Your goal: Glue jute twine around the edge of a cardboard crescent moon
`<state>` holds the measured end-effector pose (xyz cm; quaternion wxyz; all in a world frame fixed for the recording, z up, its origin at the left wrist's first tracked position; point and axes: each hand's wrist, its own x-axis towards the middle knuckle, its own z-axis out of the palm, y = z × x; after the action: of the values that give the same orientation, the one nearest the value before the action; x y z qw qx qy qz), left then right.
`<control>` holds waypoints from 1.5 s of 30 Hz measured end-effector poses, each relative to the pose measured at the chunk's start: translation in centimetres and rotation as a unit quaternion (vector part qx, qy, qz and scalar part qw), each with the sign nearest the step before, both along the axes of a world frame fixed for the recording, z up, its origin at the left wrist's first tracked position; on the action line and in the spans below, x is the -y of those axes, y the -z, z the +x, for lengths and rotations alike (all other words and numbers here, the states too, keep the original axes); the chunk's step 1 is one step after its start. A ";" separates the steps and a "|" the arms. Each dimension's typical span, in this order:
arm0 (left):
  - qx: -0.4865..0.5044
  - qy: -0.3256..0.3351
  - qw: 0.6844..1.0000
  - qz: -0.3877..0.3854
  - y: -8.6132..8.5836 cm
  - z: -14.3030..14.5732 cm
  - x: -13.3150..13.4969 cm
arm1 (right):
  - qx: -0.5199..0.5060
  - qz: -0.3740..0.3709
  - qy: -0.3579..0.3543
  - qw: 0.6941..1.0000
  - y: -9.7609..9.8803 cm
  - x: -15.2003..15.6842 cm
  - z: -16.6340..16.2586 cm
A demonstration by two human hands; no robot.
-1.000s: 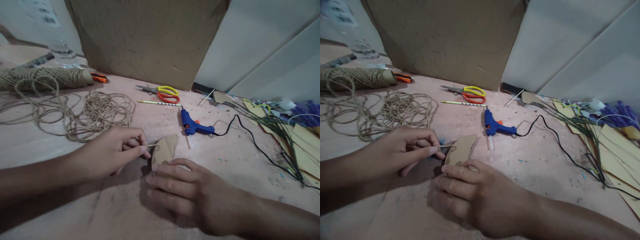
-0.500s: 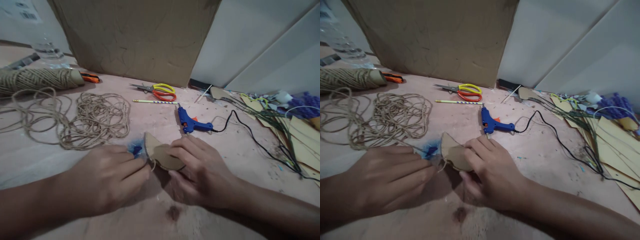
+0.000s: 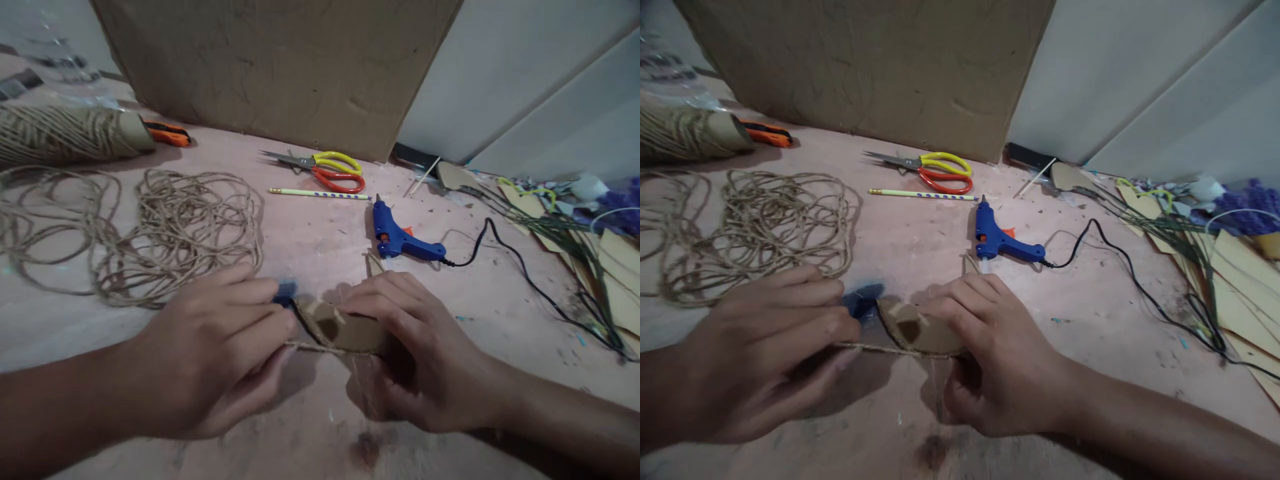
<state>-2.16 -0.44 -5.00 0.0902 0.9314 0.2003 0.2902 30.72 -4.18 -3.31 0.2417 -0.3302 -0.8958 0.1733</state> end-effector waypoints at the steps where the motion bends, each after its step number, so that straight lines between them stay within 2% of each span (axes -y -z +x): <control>1: 0.005 -0.012 1.000 -0.028 -0.2 -0.1 -0.1 | 0.006 -0.003 0.001 1.000 0.0 0.1 0.1; 4: 0.015 0.002 0.994 -0.105 -0.6 -0.3 -0.7 | 0.024 -0.001 -0.012 1.000 0.2 0.3 0.4; 6: 0.013 0.031 0.992 -0.121 -0.7 -0.3 -1.1 | 0.027 -0.001 -0.033 0.999 0.3 0.3 0.6; 9: -0.001 0.061 0.991 -0.117 -0.5 -0.3 -1.3 | 0.013 0.002 -0.055 0.998 0.4 0.1 1.0; 16: -0.022 0.065 0.992 -0.102 -0.5 -0.8 -1.4 | -0.002 0.070 -0.112 0.991 1.3 0.0 2.0; 23: 0.004 0.078 0.993 -0.088 -0.6 -0.6 -1.8 | -0.019 0.066 -0.141 0.988 1.6 -0.5 2.7; 29: 0.002 0.043 0.996 -0.081 -0.6 0.0 -1.7 | -0.009 0.092 -0.163 0.982 1.8 -0.9 3.0; 38: -0.027 0.036 0.998 -0.049 -0.6 0.1 -2.1 | -0.003 0.096 -0.175 0.980 1.9 -1.2 3.3; 45: -0.044 0.044 0.996 -0.060 -0.3 -0.2 -2.2 | 0.016 0.112 -0.180 0.977 1.5 -1.3 3.1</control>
<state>-2.32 1.78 -4.71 0.1499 0.9442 0.1800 0.2316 33.78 -2.86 -4.79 0.2279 -0.1369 -0.9580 0.1077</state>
